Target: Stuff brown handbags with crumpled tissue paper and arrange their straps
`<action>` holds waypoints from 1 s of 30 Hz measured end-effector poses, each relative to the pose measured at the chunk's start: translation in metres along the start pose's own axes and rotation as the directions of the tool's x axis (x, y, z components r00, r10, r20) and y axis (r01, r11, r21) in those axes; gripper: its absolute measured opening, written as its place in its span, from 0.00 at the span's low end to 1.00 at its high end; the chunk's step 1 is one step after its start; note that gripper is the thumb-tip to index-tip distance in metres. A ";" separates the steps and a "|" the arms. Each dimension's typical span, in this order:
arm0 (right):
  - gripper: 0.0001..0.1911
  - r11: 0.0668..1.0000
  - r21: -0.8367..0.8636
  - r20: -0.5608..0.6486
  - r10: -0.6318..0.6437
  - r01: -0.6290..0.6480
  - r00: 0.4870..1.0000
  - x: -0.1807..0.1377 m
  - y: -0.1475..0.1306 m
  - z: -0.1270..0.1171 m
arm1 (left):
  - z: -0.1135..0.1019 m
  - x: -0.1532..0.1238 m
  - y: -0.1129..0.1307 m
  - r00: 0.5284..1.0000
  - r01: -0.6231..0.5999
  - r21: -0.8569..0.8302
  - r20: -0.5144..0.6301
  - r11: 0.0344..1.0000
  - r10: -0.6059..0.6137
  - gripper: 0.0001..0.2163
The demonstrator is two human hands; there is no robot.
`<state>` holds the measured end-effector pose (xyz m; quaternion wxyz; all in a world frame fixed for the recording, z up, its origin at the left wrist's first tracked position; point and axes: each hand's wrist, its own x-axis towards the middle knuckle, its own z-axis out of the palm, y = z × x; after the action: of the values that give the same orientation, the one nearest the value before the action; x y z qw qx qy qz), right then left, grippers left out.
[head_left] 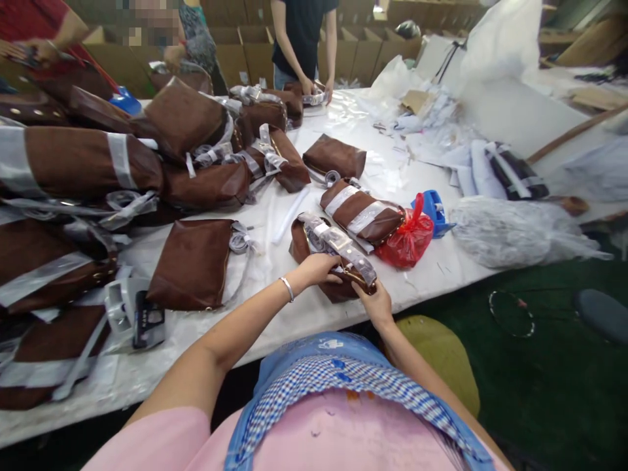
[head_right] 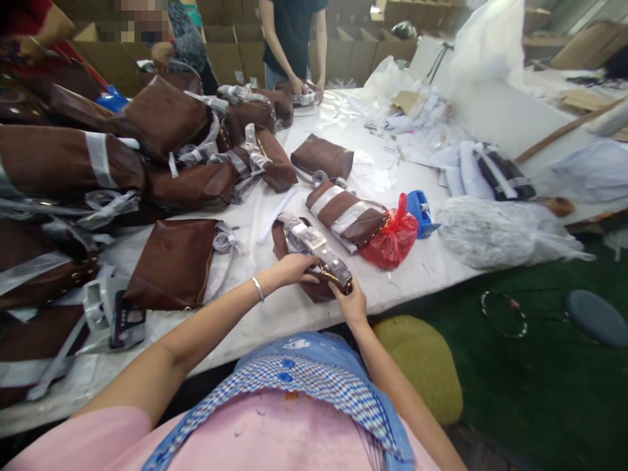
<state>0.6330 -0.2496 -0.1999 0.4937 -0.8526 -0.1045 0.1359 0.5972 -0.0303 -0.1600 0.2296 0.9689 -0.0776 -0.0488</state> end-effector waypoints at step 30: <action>0.27 0.998 0.021 -0.003 0.061 -0.061 0.998 -0.048 -0.026 0.001 | 0.006 -0.032 0.057 0.899 0.431 -0.276 0.046 0.859 -0.436 0.17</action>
<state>0.5858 -0.2509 -0.1717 0.4985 -0.8503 -0.0761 0.1506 0.5577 -0.0776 -0.1372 0.3478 0.9196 0.1521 -0.1010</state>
